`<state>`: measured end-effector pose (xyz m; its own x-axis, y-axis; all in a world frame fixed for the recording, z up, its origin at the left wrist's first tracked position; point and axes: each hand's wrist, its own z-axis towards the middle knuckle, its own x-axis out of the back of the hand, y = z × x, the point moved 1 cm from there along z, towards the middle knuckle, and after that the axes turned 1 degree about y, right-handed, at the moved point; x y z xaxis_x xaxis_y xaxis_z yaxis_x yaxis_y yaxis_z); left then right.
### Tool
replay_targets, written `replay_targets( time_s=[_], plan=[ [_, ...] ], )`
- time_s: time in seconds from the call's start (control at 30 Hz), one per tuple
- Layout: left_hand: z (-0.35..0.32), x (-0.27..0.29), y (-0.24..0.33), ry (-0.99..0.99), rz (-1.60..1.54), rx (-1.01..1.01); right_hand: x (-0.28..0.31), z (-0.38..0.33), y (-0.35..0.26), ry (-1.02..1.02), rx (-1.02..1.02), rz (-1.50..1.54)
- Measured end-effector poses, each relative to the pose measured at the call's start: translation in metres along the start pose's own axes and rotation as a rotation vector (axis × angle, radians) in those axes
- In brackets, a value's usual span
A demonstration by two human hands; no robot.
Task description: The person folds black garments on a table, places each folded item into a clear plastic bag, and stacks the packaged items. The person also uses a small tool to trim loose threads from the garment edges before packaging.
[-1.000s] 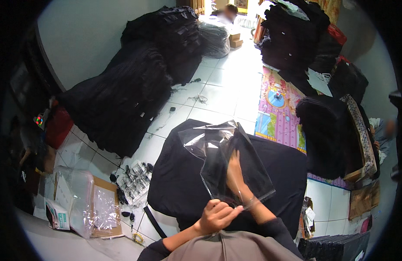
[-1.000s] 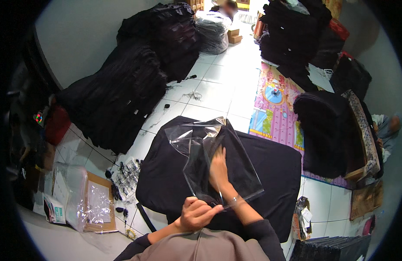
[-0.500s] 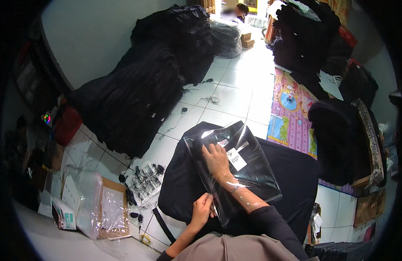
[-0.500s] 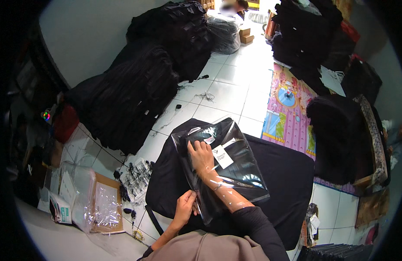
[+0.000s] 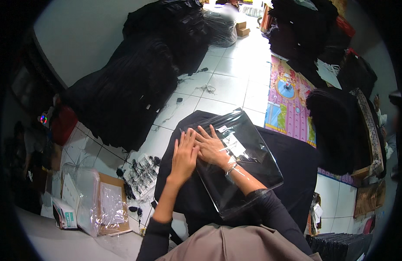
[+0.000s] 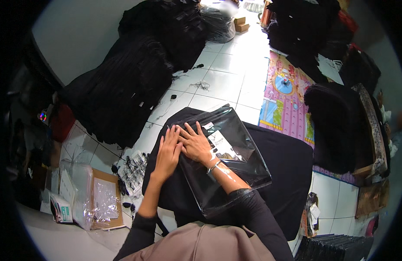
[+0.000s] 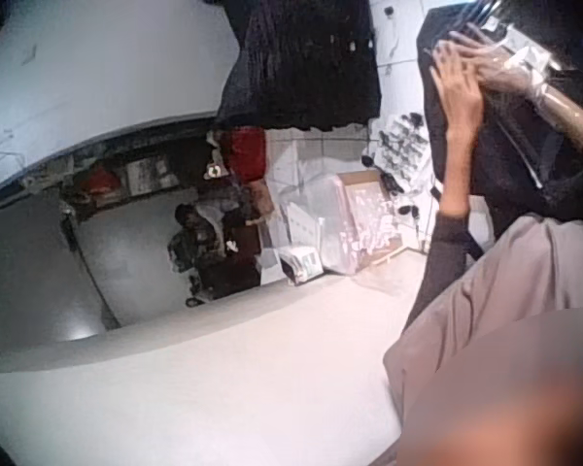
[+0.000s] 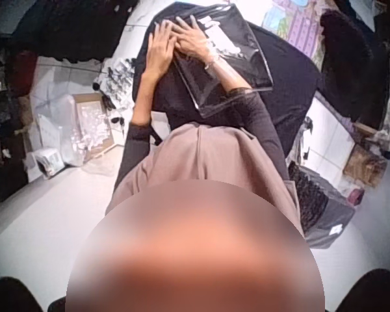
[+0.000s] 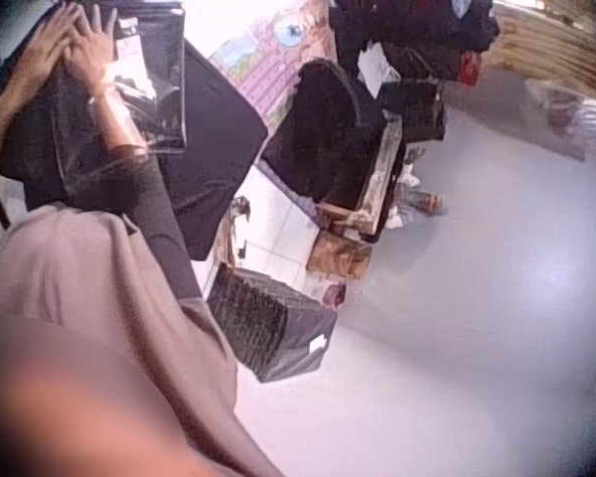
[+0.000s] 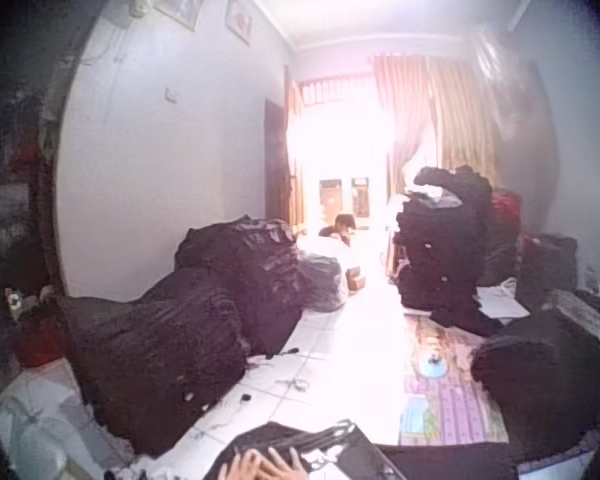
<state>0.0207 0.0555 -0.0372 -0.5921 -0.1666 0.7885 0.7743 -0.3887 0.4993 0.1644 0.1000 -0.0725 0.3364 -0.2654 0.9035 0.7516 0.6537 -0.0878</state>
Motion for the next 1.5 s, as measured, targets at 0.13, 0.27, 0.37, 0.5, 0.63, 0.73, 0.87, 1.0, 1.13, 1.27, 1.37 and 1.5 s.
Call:
replay_targets(
  time_s=[0.13,0.27,0.37,0.5,0.63,0.73,0.87,1.0,1.13,1.27,1.37,1.5],
  plan=[
    [0.035,-0.030,-0.041,-0.229,0.232,-0.019,0.033,-0.036,-0.018,-0.139,0.025,0.097],
    [0.027,-0.043,-0.055,-0.177,0.285,-0.056,0.091,-0.138,-0.064,-0.387,0.166,0.182],
    [0.022,-0.044,-0.054,-0.098,0.255,-0.102,0.122,-0.195,-0.070,-0.502,0.250,0.575],
    [0.028,-0.040,-0.048,-0.151,0.210,-0.023,0.142,-0.204,-0.023,-0.217,-0.217,0.770],
    [0.015,-0.024,-0.038,0.057,0.106,-0.010,0.124,-0.187,0.017,0.171,-0.546,-0.464],
    [-0.014,-0.010,-0.031,0.114,-0.032,0.094,0.100,-0.178,0.052,0.333,-0.944,0.013],
    [-0.047,-0.005,-0.024,0.069,-0.111,0.227,0.101,-0.131,0.099,0.141,-1.005,0.171],
    [-0.057,-0.006,-0.022,0.099,-0.052,0.184,0.176,-0.067,0.094,0.435,-0.692,-0.194],
    [-0.053,-0.003,-0.016,0.198,-0.113,0.176,0.248,-0.062,0.046,0.576,-0.473,-0.329],
    [-0.052,0.004,0.006,0.331,-0.136,0.071,0.239,-0.078,-0.018,0.352,-0.464,-0.537],
    [-0.062,0.009,0.034,0.390,-0.179,-0.078,0.201,-0.104,-0.068,-0.086,-0.525,-0.368],
    [-0.097,0.000,0.084,0.050,-0.426,-0.447,0.169,-0.164,-0.046,-0.210,-0.547,-0.007]
  ],
)
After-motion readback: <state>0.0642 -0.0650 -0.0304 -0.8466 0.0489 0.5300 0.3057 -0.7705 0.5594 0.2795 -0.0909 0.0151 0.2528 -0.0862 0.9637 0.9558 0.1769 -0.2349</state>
